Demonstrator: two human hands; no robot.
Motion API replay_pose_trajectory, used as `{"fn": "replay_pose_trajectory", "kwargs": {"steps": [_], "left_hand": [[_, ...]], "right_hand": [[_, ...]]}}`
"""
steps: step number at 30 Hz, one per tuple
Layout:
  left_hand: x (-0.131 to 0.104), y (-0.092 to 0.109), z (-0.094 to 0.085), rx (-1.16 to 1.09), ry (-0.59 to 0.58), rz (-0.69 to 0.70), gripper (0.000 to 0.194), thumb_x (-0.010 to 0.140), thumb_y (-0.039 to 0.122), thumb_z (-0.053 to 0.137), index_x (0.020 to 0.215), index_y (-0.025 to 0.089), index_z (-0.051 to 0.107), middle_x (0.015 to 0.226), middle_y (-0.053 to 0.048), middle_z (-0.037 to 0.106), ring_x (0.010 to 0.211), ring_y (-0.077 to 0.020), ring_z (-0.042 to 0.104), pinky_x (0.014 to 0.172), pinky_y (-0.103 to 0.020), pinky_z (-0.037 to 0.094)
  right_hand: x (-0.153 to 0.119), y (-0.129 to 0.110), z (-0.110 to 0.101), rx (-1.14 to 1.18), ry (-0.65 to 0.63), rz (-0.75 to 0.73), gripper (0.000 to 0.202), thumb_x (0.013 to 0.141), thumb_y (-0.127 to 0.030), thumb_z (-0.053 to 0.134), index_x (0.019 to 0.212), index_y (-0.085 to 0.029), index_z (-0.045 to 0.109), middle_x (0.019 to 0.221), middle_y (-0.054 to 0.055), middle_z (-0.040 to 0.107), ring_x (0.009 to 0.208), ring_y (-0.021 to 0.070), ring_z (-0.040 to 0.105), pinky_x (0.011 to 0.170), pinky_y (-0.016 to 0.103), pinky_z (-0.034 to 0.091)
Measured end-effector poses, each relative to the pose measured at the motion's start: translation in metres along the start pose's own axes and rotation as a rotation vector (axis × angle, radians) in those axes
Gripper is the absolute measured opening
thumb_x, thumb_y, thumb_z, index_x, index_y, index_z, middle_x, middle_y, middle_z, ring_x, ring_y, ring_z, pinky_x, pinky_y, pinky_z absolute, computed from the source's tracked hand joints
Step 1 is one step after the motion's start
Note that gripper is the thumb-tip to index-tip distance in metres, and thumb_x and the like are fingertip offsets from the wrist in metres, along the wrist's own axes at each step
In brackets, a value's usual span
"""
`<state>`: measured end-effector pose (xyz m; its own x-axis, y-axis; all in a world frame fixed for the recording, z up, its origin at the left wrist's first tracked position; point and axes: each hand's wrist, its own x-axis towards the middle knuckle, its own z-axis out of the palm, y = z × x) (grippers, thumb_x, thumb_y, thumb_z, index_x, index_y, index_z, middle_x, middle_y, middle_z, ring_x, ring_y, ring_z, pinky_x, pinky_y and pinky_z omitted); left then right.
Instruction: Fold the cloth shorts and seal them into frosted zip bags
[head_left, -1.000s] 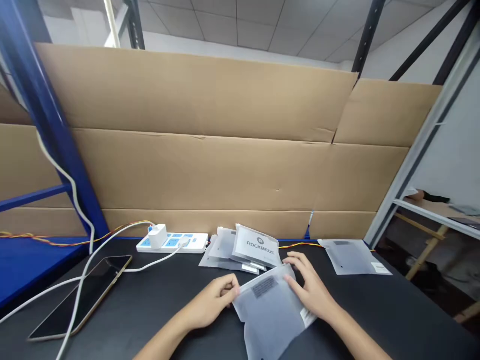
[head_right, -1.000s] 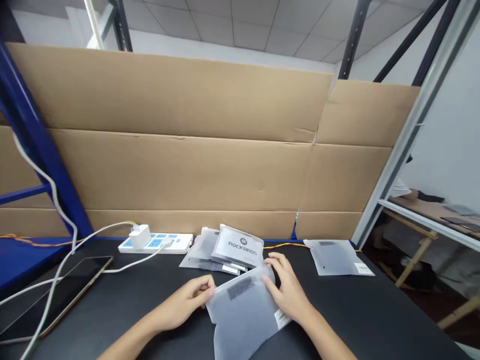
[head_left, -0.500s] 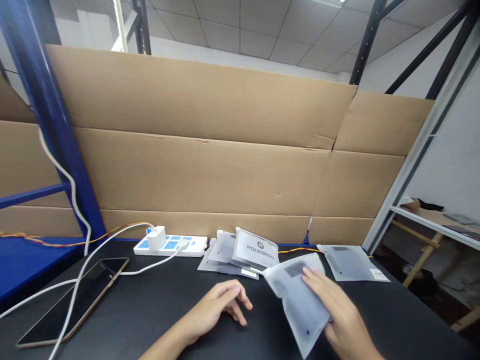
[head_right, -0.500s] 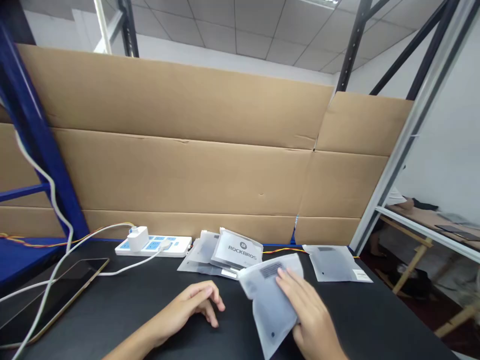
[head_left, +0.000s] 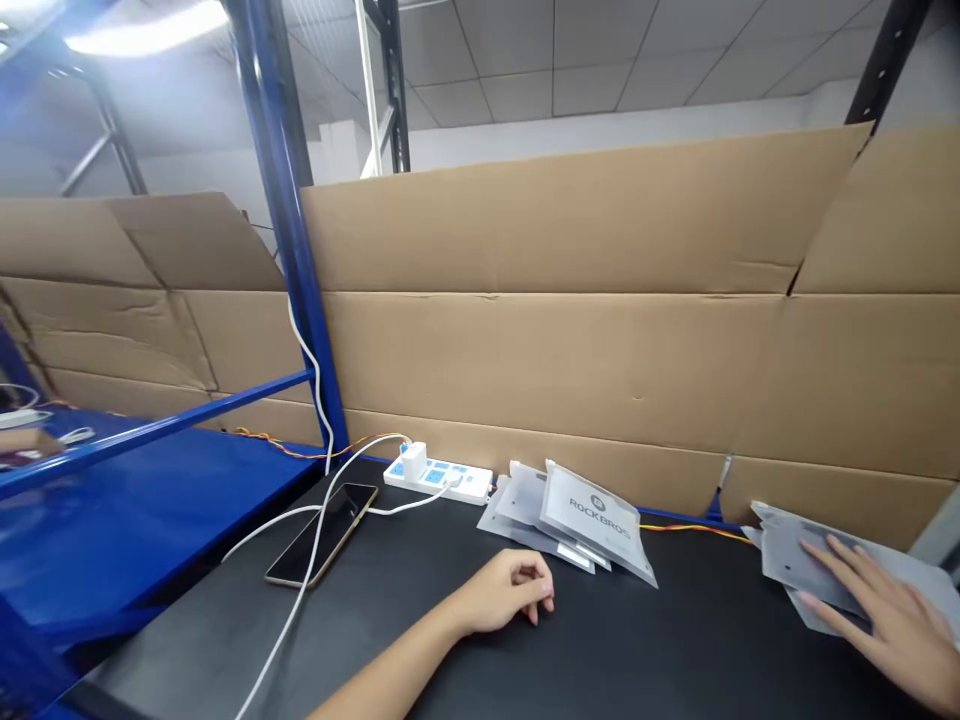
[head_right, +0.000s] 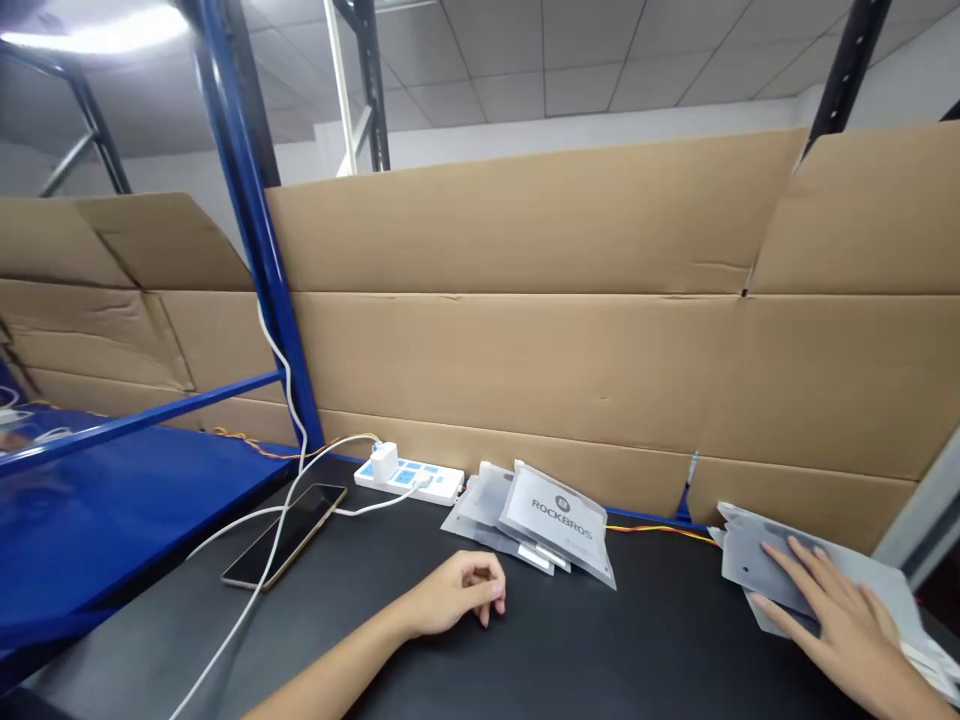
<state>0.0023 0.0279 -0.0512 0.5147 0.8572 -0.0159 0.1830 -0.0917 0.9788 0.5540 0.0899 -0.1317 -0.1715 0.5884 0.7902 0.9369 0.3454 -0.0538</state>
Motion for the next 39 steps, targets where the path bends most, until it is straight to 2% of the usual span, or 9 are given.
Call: {"fn": "replay_pose_trajectory", "kwargs": {"steps": [1, 4, 7, 10, 14, 20, 32, 35, 39], "left_hand": [[0.0, 0.0, 0.0, 0.011, -0.001, 0.004, 0.042, 0.084, 0.059, 0.065, 0.079, 0.017, 0.059, 0.078, -0.002, 0.068, 0.057, -0.011, 0.057, 0.06, -0.024, 0.044], [0.002, -0.002, 0.001, 0.052, 0.005, 0.016, 0.042, 0.085, 0.058, 0.063, 0.079, 0.017, 0.059, 0.078, -0.002, 0.067, 0.057, -0.011, 0.057, 0.059, -0.023, 0.044], [0.002, -0.002, 0.001, 0.114, 0.038, 0.028, 0.039, 0.089, 0.055, 0.059, 0.081, 0.017, 0.058, 0.078, -0.002, 0.066, 0.057, -0.0108, 0.057, 0.058, -0.022, 0.043], [-0.001, 0.002, 0.003, 0.224, 0.068, 0.052, 0.031, 0.094, 0.046, 0.053, 0.082, 0.017, 0.058, 0.077, -0.001, 0.065, 0.058, -0.0114, 0.056, 0.059, -0.023, 0.043], [-0.004, 0.011, 0.01, 0.427, 0.043, 0.126, 0.02, 0.091, 0.033, 0.058, 0.079, 0.019, 0.064, 0.076, -0.001, 0.064, 0.066, -0.0144, 0.054, 0.065, -0.025, 0.039], [0.016, 0.017, 0.015, 0.914, -0.123, 0.334, 0.01, 0.09, 0.024, 0.056, 0.085, 0.025, 0.065, 0.07, 0.001, 0.062, 0.065, -0.0166, 0.057, 0.065, -0.027, 0.038], [0.017, 0.006, 0.011, 1.011, -0.051, 0.43, 0.007, 0.091, 0.02, 0.057, 0.089, 0.025, 0.062, 0.076, 0.002, 0.066, 0.066, -0.0161, 0.06, 0.064, -0.025, 0.041], [0.016, 0.003, 0.013, 1.039, 0.027, 0.521, 0.009, 0.091, 0.017, 0.055, 0.09, 0.023, 0.061, 0.083, 0.0, 0.067, 0.074, -0.0173, 0.062, 0.072, -0.027, 0.045], [0.016, 0.003, 0.009, 1.088, 0.333, 0.644, 0.02, 0.094, 0.014, 0.049, 0.104, 0.023, 0.063, 0.115, -0.007, 0.067, 0.104, -0.0245, 0.061, 0.093, -0.038, 0.043]], "right_hand": [[0.008, -0.018, -0.002, -0.008, -0.043, -0.005, 0.055, 0.08, -0.058, 0.061, 0.131, -0.037, 0.061, 0.135, 0.019, 0.062, 0.126, 0.0444, 0.054, 0.096, 0.06, 0.038], [0.043, -0.088, -0.002, 0.066, -0.159, -0.03, 0.044, 0.089, -0.052, 0.052, 0.123, -0.026, 0.064, 0.137, 0.015, 0.059, 0.127, 0.0393, 0.054, 0.106, 0.056, 0.038], [0.071, -0.154, 0.017, 0.295, -0.409, -0.01, 0.032, 0.097, -0.044, 0.046, 0.116, -0.026, 0.064, 0.132, 0.011, 0.06, 0.119, 0.0287, 0.059, 0.103, 0.045, 0.045], [0.082, -0.191, 0.042, 0.44, -0.469, 0.082, 0.031, 0.099, -0.035, 0.038, 0.112, -0.025, 0.064, 0.122, 0.01, 0.064, 0.116, 0.0274, 0.059, 0.103, 0.046, 0.045], [0.078, -0.193, 0.055, 0.444, -0.444, 0.123, 0.029, 0.097, -0.025, 0.037, 0.103, -0.024, 0.065, 0.118, 0.01, 0.065, 0.111, 0.0283, 0.059, 0.099, 0.048, 0.046], [0.077, -0.189, 0.045, 0.426, -0.42, 0.132, 0.024, 0.095, -0.023, 0.041, 0.099, -0.024, 0.064, 0.113, 0.009, 0.064, 0.104, 0.0275, 0.06, 0.093, 0.046, 0.047], [0.078, -0.193, 0.043, 0.433, -0.45, 0.146, 0.022, 0.096, -0.027, 0.041, 0.101, -0.024, 0.063, 0.116, 0.009, 0.062, 0.109, 0.027, 0.059, 0.098, 0.046, 0.045], [0.075, -0.189, 0.046, 0.465, -0.458, 0.162, 0.022, 0.094, -0.031, 0.044, 0.101, -0.025, 0.064, 0.12, 0.009, 0.062, 0.113, 0.0285, 0.058, 0.101, 0.048, 0.043], [0.069, -0.185, 0.05, 0.526, -0.467, 0.218, 0.029, 0.093, -0.04, 0.047, 0.105, -0.025, 0.068, 0.129, 0.01, 0.061, 0.123, 0.0309, 0.054, 0.109, 0.051, 0.037]]}}
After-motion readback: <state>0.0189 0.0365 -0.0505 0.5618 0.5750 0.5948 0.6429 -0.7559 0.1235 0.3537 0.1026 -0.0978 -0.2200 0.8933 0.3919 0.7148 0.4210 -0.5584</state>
